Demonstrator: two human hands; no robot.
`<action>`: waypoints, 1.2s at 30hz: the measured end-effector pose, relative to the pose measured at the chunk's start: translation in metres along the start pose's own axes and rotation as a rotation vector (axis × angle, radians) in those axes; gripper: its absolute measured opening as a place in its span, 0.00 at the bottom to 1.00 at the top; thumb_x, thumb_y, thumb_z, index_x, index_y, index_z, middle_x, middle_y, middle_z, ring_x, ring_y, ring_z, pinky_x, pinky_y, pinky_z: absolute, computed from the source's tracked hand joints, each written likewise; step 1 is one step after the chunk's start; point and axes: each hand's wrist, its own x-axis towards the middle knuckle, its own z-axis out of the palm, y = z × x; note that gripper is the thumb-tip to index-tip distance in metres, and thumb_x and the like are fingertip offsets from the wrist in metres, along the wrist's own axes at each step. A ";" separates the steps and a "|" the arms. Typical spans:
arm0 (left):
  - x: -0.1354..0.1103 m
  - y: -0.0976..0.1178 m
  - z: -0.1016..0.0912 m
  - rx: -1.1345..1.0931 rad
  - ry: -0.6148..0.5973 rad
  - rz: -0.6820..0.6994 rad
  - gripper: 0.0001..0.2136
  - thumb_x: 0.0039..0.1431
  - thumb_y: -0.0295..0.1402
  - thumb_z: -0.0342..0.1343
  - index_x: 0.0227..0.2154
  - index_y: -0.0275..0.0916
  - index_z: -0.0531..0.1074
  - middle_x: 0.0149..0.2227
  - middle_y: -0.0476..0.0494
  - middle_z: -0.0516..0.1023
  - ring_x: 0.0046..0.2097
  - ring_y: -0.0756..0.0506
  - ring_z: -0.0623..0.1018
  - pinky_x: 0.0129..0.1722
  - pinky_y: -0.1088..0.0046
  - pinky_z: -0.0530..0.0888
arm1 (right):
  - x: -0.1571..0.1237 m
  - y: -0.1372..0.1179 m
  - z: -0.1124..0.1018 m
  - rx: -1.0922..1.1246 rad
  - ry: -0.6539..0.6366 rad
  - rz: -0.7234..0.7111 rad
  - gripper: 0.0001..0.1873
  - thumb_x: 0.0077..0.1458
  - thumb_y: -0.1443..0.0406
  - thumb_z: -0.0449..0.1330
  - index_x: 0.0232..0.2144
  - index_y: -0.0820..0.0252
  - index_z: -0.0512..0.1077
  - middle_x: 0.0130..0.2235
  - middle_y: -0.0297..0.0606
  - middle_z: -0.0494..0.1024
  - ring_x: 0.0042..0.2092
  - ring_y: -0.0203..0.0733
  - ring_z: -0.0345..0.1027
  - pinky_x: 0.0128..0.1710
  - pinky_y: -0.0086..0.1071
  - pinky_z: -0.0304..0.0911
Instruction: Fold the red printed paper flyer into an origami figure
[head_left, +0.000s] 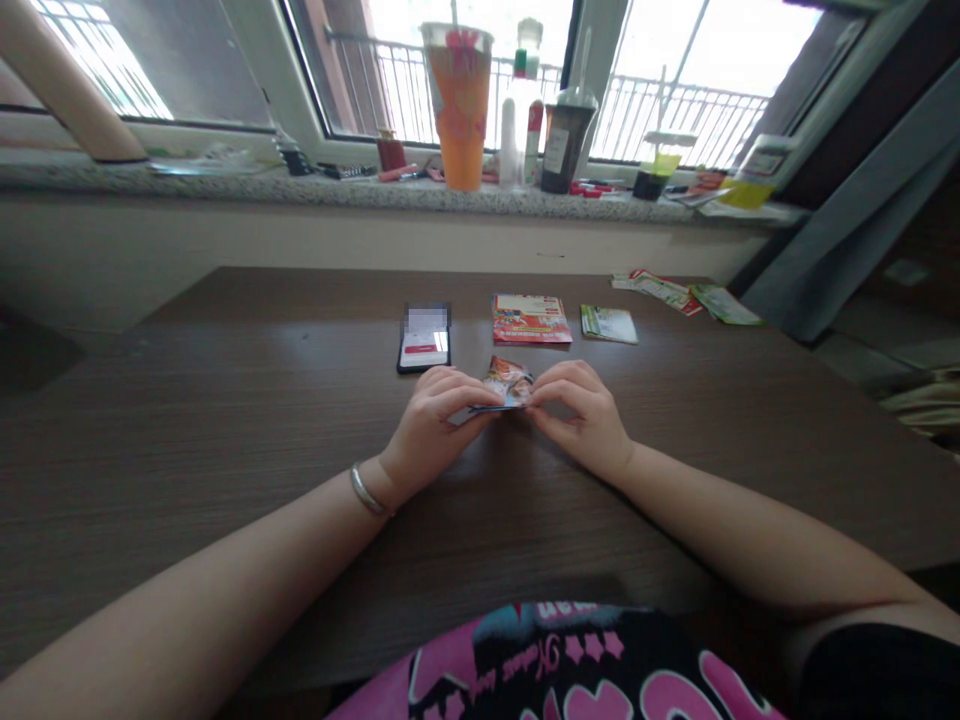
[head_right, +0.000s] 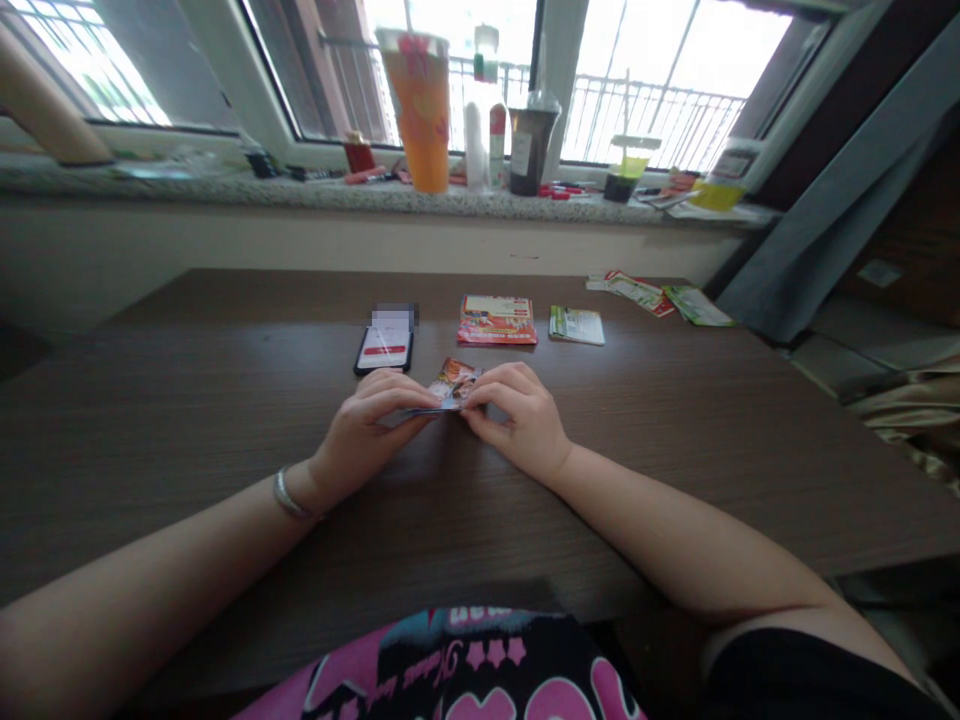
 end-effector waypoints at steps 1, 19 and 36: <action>0.000 0.000 -0.001 0.001 -0.004 -0.001 0.04 0.58 0.34 0.60 0.33 0.41 0.75 0.34 0.46 0.80 0.38 0.47 0.76 0.43 0.65 0.71 | 0.000 0.000 0.000 -0.002 0.000 0.006 0.03 0.54 0.67 0.61 0.31 0.53 0.73 0.35 0.36 0.78 0.40 0.41 0.70 0.43 0.39 0.64; -0.001 0.000 0.000 0.049 0.106 0.017 0.02 0.57 0.31 0.60 0.31 0.39 0.74 0.30 0.48 0.77 0.34 0.49 0.75 0.37 0.70 0.72 | -0.002 0.006 0.002 -0.001 0.011 0.013 0.02 0.54 0.66 0.62 0.33 0.54 0.73 0.35 0.36 0.78 0.40 0.41 0.70 0.43 0.40 0.65; -0.002 0.003 0.002 0.189 -0.022 0.159 0.03 0.58 0.28 0.58 0.30 0.38 0.70 0.31 0.47 0.74 0.32 0.50 0.72 0.34 0.73 0.70 | 0.001 0.000 0.005 -0.004 -0.048 -0.063 0.03 0.54 0.67 0.62 0.33 0.54 0.73 0.34 0.35 0.79 0.41 0.41 0.70 0.44 0.38 0.67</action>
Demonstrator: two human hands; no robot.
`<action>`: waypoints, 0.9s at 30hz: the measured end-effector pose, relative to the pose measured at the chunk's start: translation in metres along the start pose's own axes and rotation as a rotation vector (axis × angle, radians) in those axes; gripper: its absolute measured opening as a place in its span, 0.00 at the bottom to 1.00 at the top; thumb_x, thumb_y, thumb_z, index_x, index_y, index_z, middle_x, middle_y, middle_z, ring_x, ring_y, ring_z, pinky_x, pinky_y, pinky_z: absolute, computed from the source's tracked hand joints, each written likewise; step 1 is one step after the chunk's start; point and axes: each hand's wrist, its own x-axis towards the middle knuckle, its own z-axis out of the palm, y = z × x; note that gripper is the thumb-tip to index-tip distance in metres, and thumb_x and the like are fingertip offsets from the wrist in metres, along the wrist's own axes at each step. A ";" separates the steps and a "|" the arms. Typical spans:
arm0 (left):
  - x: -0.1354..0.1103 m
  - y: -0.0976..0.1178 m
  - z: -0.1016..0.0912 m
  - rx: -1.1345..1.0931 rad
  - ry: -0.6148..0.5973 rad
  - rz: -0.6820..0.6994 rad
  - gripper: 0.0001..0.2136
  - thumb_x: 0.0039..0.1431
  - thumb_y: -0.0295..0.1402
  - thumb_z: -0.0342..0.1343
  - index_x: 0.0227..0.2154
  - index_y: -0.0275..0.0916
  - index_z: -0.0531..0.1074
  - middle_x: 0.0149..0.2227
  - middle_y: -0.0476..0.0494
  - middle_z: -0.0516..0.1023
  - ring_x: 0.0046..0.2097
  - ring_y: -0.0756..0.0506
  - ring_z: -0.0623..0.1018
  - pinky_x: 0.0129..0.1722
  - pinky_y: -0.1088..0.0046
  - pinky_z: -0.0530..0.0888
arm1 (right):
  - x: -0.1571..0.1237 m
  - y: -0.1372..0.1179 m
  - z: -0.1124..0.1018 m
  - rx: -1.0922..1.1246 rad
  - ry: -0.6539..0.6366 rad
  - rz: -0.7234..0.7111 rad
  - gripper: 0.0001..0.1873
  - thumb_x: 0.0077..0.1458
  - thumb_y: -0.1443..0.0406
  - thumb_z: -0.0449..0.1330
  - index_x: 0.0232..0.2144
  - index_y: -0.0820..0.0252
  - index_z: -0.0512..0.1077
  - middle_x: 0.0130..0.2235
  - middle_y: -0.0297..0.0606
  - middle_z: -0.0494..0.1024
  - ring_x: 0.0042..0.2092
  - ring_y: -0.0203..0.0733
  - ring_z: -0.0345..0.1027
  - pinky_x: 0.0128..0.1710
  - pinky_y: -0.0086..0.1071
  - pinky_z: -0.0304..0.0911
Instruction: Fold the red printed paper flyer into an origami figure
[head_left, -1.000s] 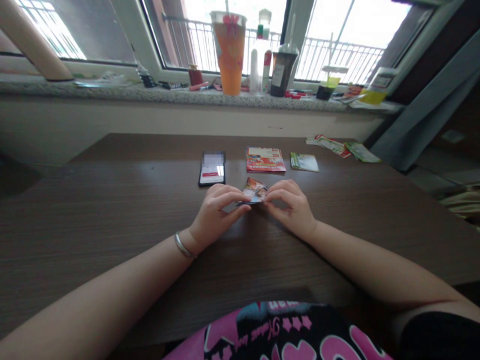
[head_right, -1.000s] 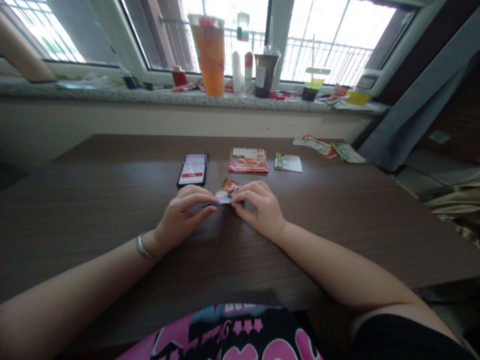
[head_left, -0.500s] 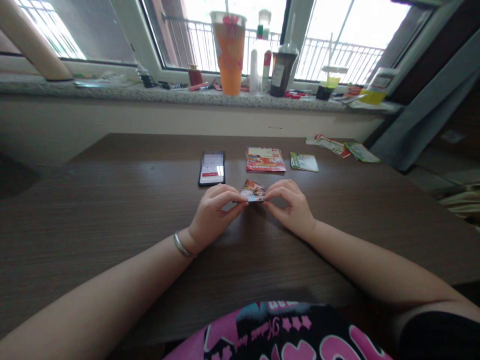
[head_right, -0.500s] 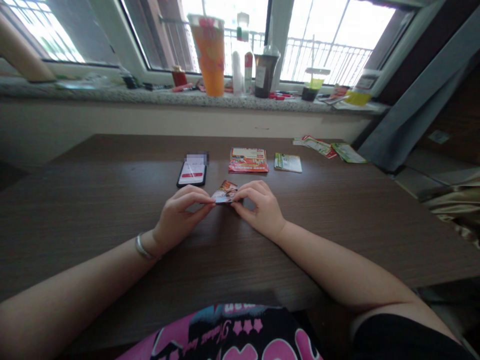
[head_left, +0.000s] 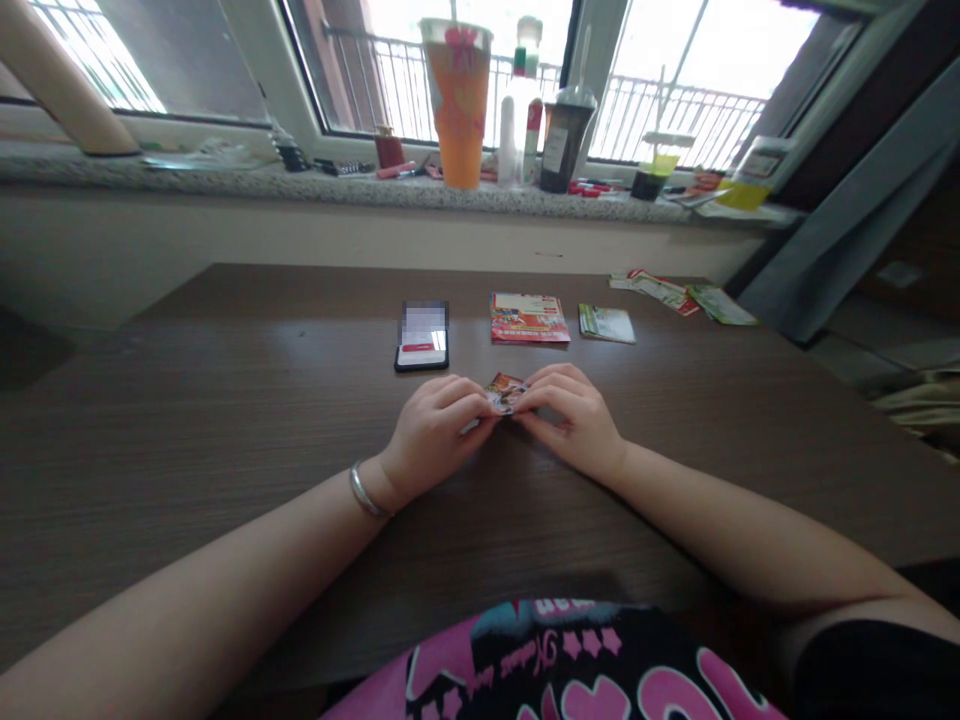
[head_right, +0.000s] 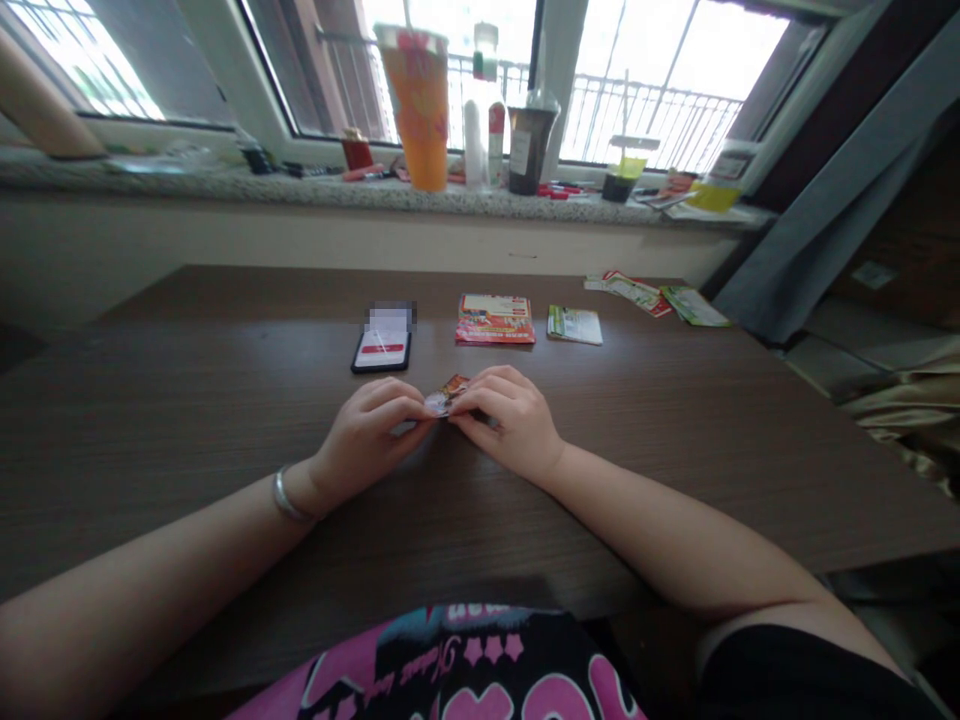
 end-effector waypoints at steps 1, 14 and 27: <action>0.000 0.000 0.000 -0.010 0.003 -0.008 0.03 0.58 0.28 0.58 0.29 0.38 0.70 0.31 0.47 0.74 0.32 0.50 0.72 0.34 0.73 0.70 | 0.000 0.000 0.000 0.010 0.009 0.022 0.03 0.54 0.67 0.63 0.33 0.54 0.73 0.35 0.35 0.79 0.41 0.41 0.70 0.44 0.38 0.67; -0.002 -0.002 0.002 0.039 -0.146 -0.029 0.02 0.60 0.30 0.55 0.31 0.38 0.71 0.30 0.47 0.73 0.32 0.49 0.71 0.32 0.73 0.68 | 0.002 0.001 0.004 0.061 -0.106 0.007 0.04 0.55 0.69 0.60 0.32 0.54 0.72 0.35 0.34 0.79 0.42 0.40 0.70 0.46 0.39 0.66; -0.001 -0.001 0.004 0.154 -0.186 0.011 0.05 0.60 0.31 0.54 0.29 0.39 0.71 0.30 0.47 0.74 0.32 0.48 0.71 0.32 0.71 0.67 | 0.000 0.002 0.010 0.067 -0.088 0.037 0.04 0.52 0.69 0.60 0.30 0.55 0.72 0.34 0.35 0.77 0.40 0.40 0.70 0.44 0.38 0.65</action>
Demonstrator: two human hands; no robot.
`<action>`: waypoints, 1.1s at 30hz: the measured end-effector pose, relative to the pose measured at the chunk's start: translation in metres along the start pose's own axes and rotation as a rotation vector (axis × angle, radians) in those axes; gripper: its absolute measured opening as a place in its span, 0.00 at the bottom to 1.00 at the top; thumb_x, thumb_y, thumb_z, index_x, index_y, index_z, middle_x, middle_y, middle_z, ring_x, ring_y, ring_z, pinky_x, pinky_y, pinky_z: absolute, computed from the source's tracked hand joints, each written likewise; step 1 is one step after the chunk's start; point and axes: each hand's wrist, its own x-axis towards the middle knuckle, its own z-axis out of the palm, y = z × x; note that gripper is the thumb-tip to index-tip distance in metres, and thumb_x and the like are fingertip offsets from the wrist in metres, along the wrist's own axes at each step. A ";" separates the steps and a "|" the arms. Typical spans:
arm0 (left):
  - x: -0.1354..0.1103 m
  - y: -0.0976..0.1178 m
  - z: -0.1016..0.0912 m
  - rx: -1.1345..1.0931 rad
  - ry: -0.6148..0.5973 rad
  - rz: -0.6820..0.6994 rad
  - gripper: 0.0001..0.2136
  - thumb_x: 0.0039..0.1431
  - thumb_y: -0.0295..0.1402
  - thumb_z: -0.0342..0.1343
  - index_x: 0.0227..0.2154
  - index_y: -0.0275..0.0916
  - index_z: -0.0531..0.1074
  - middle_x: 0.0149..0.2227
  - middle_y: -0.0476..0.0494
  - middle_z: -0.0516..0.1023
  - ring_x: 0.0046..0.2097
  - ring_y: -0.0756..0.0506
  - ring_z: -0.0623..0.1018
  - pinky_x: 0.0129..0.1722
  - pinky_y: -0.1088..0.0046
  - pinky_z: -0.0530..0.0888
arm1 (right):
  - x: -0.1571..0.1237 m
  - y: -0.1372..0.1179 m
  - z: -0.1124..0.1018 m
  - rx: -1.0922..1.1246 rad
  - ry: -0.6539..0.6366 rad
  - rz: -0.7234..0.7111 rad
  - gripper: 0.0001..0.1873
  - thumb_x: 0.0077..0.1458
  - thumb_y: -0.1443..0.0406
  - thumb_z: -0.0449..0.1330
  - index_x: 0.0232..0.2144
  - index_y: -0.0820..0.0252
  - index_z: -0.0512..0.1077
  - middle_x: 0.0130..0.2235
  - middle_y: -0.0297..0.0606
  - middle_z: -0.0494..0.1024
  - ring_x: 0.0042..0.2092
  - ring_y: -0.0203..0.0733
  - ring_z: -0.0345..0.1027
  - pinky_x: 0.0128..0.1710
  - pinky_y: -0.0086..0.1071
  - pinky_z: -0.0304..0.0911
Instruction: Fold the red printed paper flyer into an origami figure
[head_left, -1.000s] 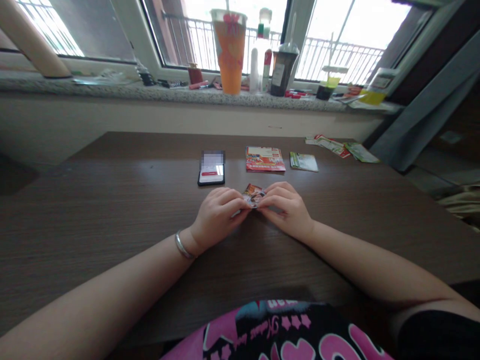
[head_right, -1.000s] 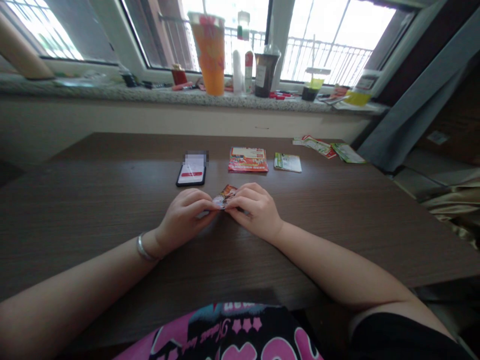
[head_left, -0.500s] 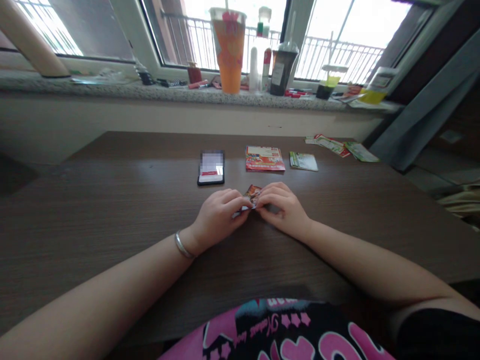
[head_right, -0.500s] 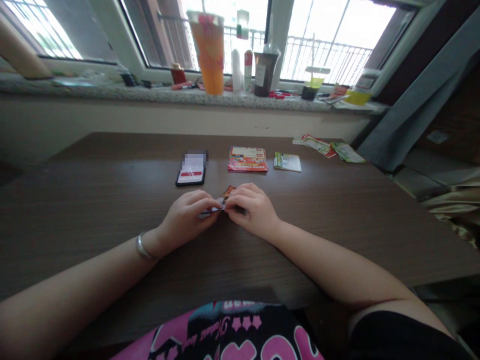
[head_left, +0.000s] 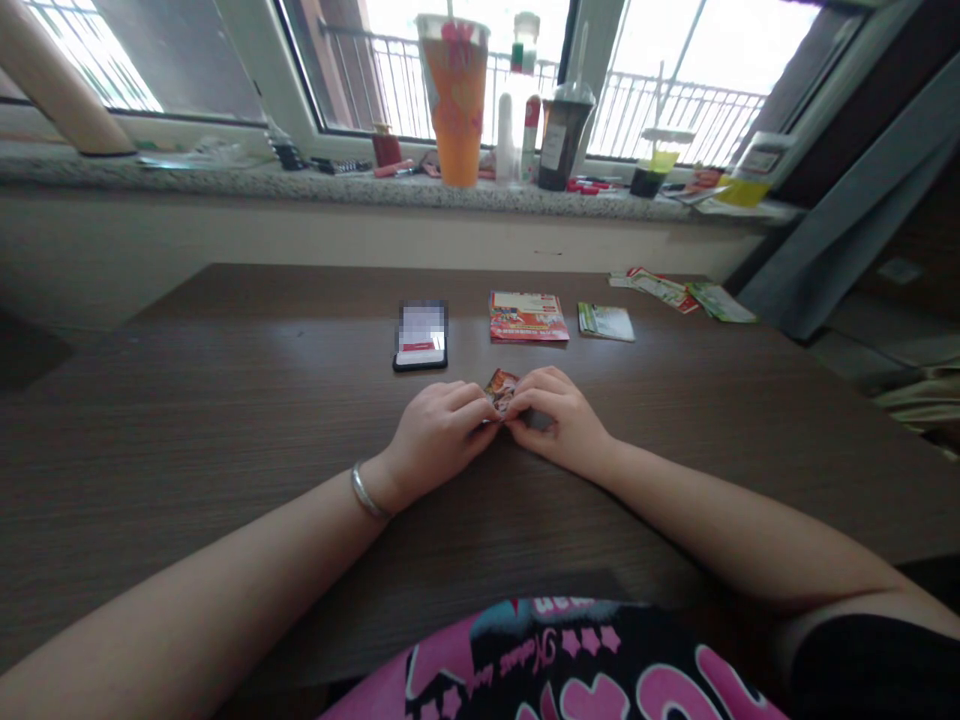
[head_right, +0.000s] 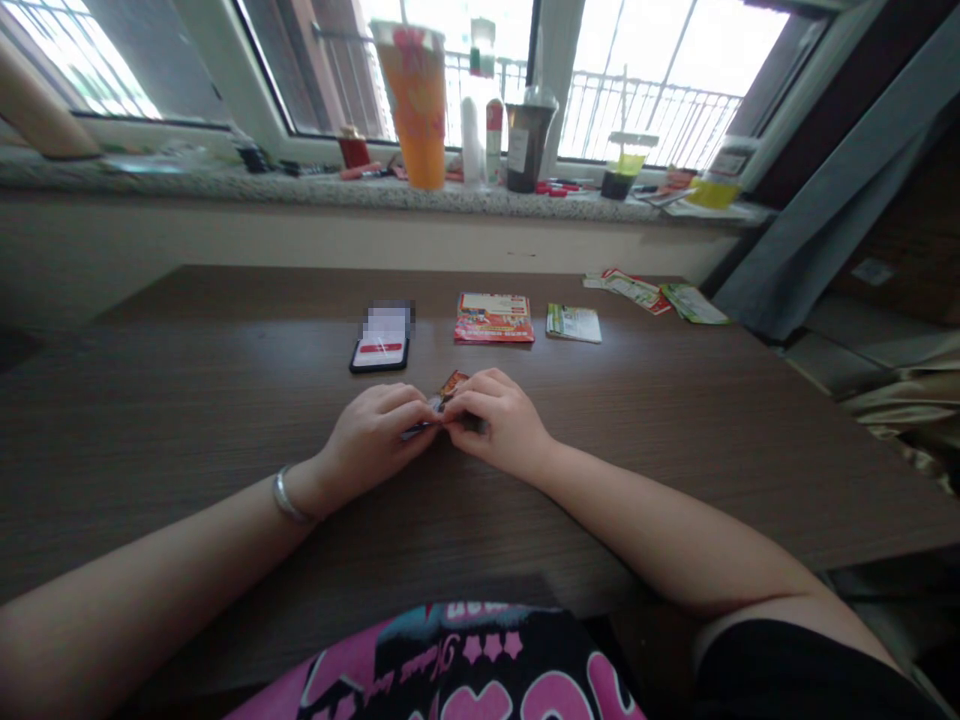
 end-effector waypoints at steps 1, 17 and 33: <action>0.000 0.000 0.000 0.008 0.003 0.013 0.06 0.61 0.31 0.53 0.29 0.39 0.71 0.30 0.47 0.74 0.32 0.48 0.71 0.32 0.71 0.67 | 0.000 0.000 0.000 0.000 -0.009 0.006 0.04 0.52 0.70 0.60 0.31 0.54 0.72 0.34 0.34 0.77 0.40 0.40 0.70 0.44 0.38 0.65; 0.001 0.000 0.000 -0.020 0.092 0.044 0.07 0.59 0.29 0.55 0.25 0.38 0.71 0.27 0.48 0.73 0.30 0.49 0.69 0.33 0.72 0.66 | -0.001 0.012 0.000 -0.101 0.010 0.018 0.04 0.50 0.70 0.60 0.27 0.56 0.72 0.33 0.35 0.75 0.38 0.39 0.68 0.43 0.36 0.64; -0.004 -0.005 0.000 0.046 0.074 0.076 0.08 0.60 0.31 0.54 0.25 0.40 0.70 0.28 0.49 0.73 0.32 0.49 0.69 0.35 0.71 0.66 | -0.004 0.021 -0.003 -0.181 -0.042 0.009 0.04 0.52 0.70 0.60 0.29 0.55 0.72 0.33 0.35 0.75 0.39 0.41 0.66 0.43 0.37 0.64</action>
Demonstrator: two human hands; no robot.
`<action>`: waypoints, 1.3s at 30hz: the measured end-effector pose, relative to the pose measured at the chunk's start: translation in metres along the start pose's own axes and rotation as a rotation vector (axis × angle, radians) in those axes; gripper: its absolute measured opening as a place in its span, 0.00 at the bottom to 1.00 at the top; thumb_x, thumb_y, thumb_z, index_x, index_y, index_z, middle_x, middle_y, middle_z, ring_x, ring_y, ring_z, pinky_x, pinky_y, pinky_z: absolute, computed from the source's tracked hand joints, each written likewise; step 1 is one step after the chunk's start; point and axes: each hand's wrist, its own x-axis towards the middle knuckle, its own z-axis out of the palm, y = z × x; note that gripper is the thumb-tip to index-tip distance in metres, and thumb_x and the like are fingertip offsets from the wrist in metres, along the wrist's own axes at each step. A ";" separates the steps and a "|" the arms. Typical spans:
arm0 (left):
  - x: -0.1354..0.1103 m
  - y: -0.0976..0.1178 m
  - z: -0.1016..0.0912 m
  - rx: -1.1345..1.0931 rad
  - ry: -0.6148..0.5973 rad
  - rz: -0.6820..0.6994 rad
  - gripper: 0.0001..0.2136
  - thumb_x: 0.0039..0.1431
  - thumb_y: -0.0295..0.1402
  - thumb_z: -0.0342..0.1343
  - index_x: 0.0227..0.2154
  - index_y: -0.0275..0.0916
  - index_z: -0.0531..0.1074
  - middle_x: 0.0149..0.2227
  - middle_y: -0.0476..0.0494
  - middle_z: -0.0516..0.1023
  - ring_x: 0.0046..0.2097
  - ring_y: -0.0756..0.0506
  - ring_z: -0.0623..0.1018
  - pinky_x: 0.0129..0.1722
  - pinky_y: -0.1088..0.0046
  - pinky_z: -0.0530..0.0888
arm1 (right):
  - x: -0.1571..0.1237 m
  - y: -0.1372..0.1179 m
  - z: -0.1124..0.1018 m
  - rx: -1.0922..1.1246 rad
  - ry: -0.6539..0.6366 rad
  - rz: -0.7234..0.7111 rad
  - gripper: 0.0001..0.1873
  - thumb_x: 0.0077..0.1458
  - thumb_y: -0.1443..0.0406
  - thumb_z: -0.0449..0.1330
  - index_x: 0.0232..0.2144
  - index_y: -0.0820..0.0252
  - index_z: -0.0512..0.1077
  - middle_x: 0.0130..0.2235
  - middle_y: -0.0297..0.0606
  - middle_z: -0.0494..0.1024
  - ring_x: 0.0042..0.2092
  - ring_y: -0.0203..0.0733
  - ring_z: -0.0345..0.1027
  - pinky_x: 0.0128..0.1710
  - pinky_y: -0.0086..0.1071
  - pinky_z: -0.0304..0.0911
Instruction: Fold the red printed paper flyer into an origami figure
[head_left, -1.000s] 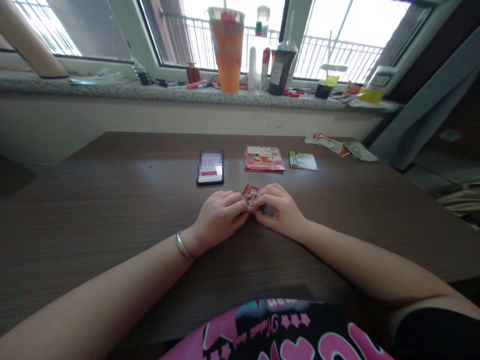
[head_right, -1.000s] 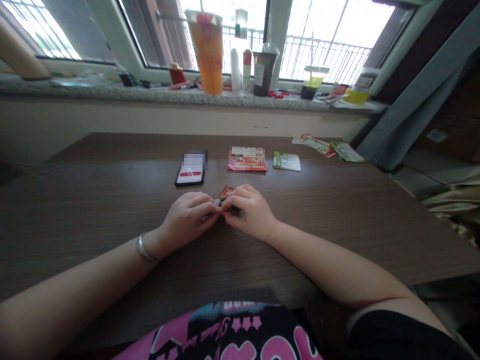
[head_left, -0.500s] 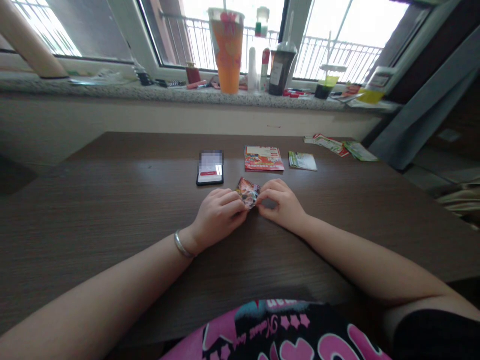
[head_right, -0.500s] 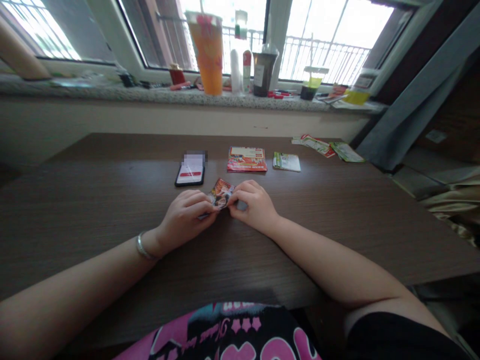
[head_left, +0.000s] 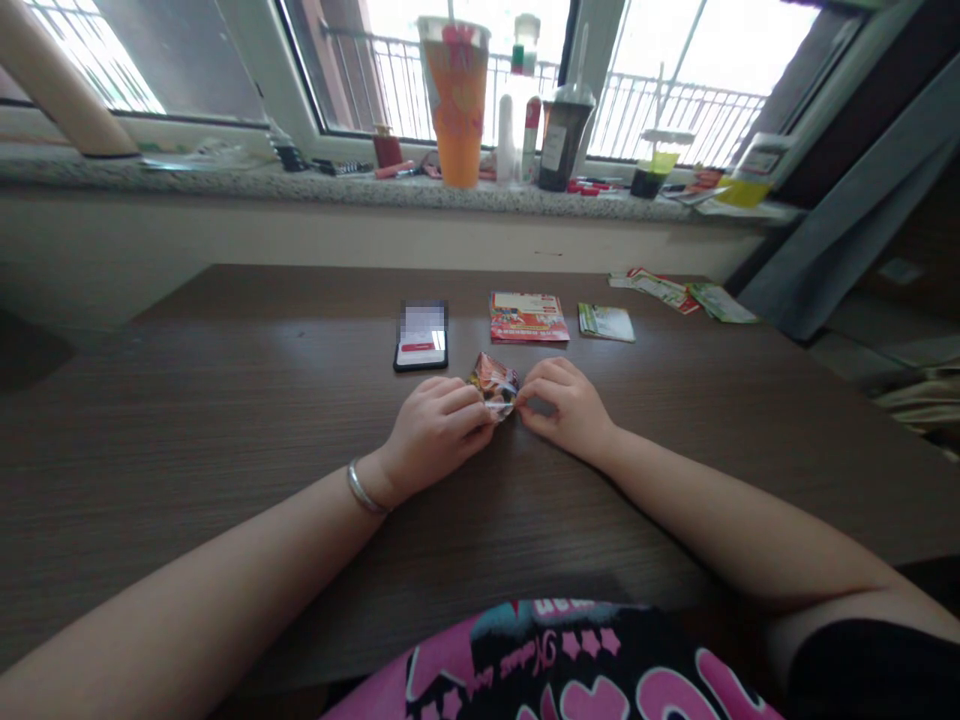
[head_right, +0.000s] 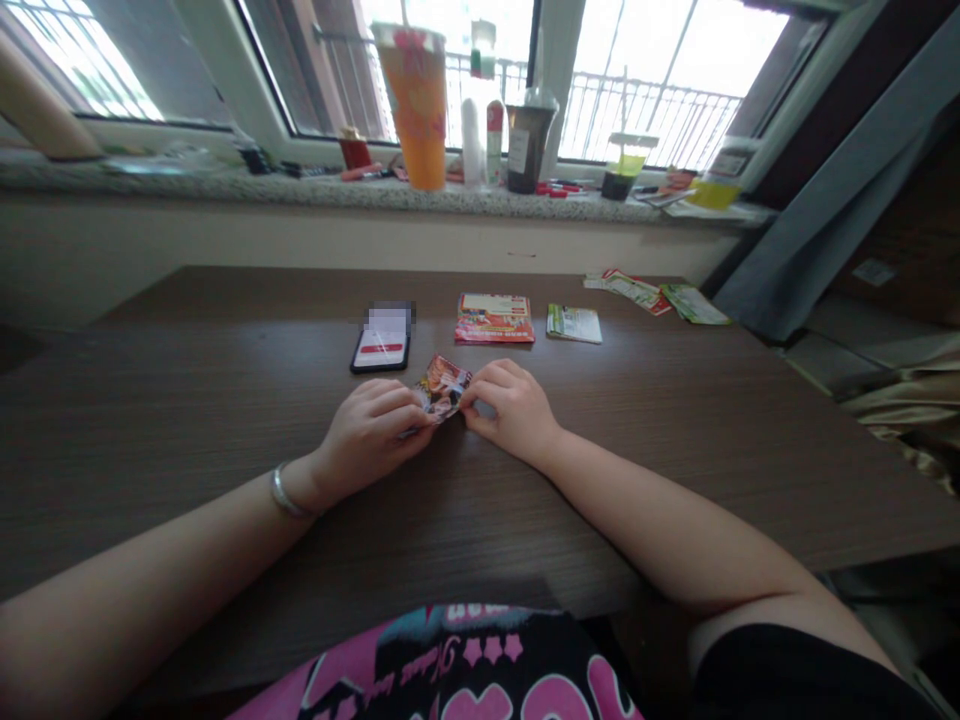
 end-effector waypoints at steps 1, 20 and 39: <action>0.000 0.000 -0.001 0.005 -0.001 0.003 0.08 0.60 0.31 0.54 0.25 0.40 0.70 0.28 0.49 0.73 0.32 0.49 0.69 0.35 0.71 0.66 | 0.000 -0.001 0.000 -0.009 -0.003 -0.008 0.04 0.52 0.70 0.59 0.29 0.55 0.72 0.33 0.35 0.75 0.39 0.41 0.66 0.43 0.37 0.64; -0.001 -0.006 -0.007 0.047 -0.038 0.043 0.04 0.61 0.34 0.56 0.34 0.43 0.74 0.32 0.49 0.76 0.34 0.48 0.71 0.38 0.70 0.67 | -0.003 -0.001 -0.002 -0.104 -0.036 -0.029 0.04 0.54 0.68 0.59 0.29 0.55 0.73 0.33 0.36 0.76 0.37 0.41 0.65 0.40 0.36 0.63; -0.007 -0.021 0.003 -0.492 -0.033 -0.612 0.10 0.61 0.37 0.52 0.37 0.37 0.73 0.31 0.48 0.74 0.30 0.50 0.71 0.29 0.75 0.69 | -0.008 0.013 0.002 -0.127 -0.064 0.104 0.04 0.55 0.65 0.61 0.28 0.55 0.74 0.32 0.36 0.76 0.37 0.41 0.66 0.38 0.34 0.63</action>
